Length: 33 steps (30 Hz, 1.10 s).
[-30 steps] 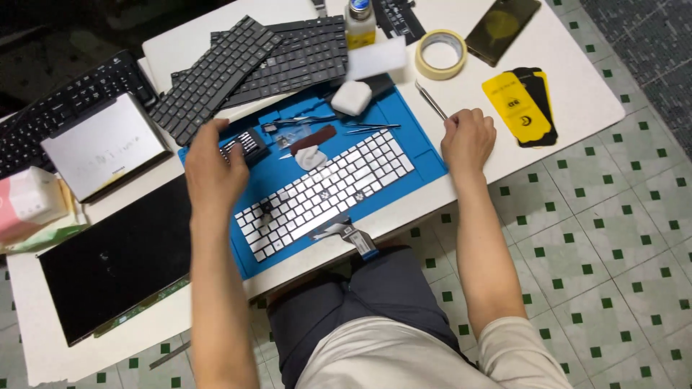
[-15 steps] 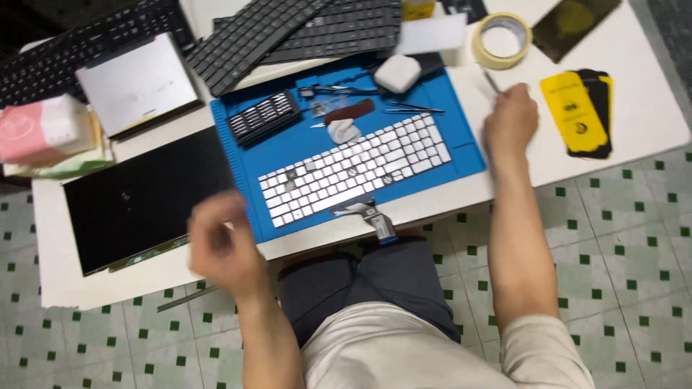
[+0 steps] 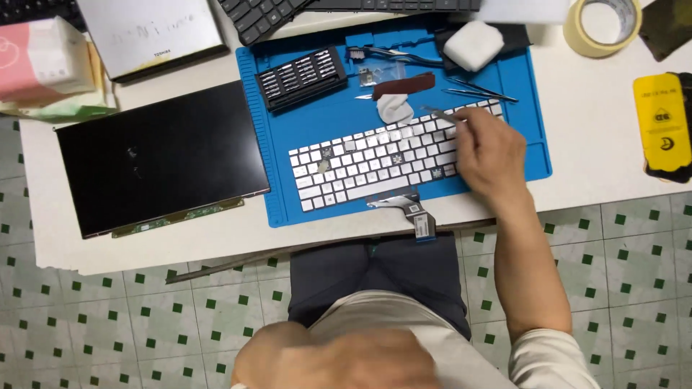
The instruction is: A person is meticulously cleaning a laptop keyboard frame and its individual key mechanisms using a toothbrush, a small cloth, and tweezers on a repair bench.
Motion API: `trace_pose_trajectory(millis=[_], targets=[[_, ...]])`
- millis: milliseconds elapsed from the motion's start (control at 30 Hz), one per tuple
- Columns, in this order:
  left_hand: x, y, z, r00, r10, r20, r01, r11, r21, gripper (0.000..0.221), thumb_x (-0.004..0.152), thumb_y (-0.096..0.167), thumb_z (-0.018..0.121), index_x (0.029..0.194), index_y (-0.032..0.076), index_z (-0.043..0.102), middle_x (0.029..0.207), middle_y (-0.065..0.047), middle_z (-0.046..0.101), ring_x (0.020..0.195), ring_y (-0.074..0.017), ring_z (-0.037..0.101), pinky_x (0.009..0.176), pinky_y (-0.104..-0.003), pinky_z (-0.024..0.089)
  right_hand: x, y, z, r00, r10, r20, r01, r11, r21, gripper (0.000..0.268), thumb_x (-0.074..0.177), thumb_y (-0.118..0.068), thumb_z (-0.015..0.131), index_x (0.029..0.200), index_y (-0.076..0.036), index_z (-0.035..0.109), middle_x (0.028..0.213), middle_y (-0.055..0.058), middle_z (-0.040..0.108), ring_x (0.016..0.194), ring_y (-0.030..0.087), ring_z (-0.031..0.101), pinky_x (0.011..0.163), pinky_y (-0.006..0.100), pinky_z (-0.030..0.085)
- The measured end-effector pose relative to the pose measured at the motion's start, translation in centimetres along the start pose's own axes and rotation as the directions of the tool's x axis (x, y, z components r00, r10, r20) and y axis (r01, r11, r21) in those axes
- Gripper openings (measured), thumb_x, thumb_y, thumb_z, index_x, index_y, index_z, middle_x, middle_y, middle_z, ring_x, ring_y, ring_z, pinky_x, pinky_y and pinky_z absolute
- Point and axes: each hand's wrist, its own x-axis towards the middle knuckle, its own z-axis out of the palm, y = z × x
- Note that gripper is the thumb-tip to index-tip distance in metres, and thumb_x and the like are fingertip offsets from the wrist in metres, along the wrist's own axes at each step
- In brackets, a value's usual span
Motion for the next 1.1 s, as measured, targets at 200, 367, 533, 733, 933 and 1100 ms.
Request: trace_pose_trajectory(millis=[200,367,533,733,933,1100], targets=[[0.6,-16.8,4.2,0.983,-0.169,0.075,0.121,0.893,0.434,0.047,0.066,-0.005,0.060,0.108,0.010,0.073,0.093,-0.008,0.061,0.078,-0.0280,0.055,0.068,-0.040,0.044,2.0,-3.5,2.7,0.975,-0.133,0.180,0.115,0.988,0.102,0.015,0.107,-0.025,0.065,0.113,-0.015,0.072,0.082,0.004,0.067,0.082,0.030,0.072,0.072,0.039,0.055],[1.0,-26.3,9.4,0.999,-0.028,0.041,0.004,0.865,0.502,0.056,0.066,-0.010,0.057,0.114,0.012,0.075,0.093,-0.009,0.059,0.080,-0.0270,0.051,0.072,-0.041,0.043,4.8,-7.1,4.4,0.933,-0.145,0.329,0.070,0.971,0.230,0.016,0.091,-0.002,0.071,0.105,-0.009,0.078,0.084,0.011,0.076,0.081,0.036,0.074,0.071,0.041,0.057],[2.8,-28.8,10.2,0.988,0.151,0.003,-0.134,0.864,0.486,0.041,0.066,-0.011,0.067,0.099,0.012,0.075,0.081,-0.010,0.049,0.068,-0.0269,0.043,0.060,-0.039,0.034,5.8,-7.9,6.0,0.876,-0.172,0.450,0.026,0.950,0.311,0.026,0.082,0.004,0.074,0.105,-0.007,0.082,0.083,0.014,0.079,0.080,0.035,0.075,0.068,0.039,0.058],[2.6,-31.8,10.3,0.991,0.130,0.027,-0.128,0.875,0.467,0.029,0.065,-0.001,0.073,0.089,0.013,0.068,0.078,-0.006,0.045,0.068,-0.0267,0.043,0.059,-0.039,0.036,7.0,-9.9,6.5,0.866,-0.216,0.451,0.072,0.947,0.314,0.026,0.079,0.003,0.079,0.103,-0.006,0.082,0.076,0.014,0.078,0.073,0.032,0.075,0.064,0.037,0.059],[4.5,-32.5,8.5,0.989,0.128,-0.070,-0.083,0.892,0.444,0.028,0.070,-0.013,0.059,0.077,0.013,0.068,0.076,-0.004,0.049,0.067,-0.0239,0.047,0.060,-0.036,0.040,7.1,-10.0,7.3,0.826,-0.163,0.539,0.032,0.969,0.244,0.022,0.078,-0.001,0.079,0.098,-0.009,0.082,0.069,0.009,0.076,0.068,0.027,0.074,0.059,0.031,0.056],[4.4,-32.3,8.6,0.993,0.075,-0.091,-0.037,0.931,0.364,0.028,0.067,-0.013,0.061,0.077,0.013,0.067,0.076,-0.003,0.050,0.067,-0.0234,0.049,0.060,-0.036,0.042,7.7,-10.3,7.4,0.800,-0.132,0.586,-0.018,0.970,0.243,0.023,0.075,0.001,0.079,0.097,-0.006,0.081,0.068,0.012,0.076,0.067,0.031,0.075,0.058,0.034,0.057]])
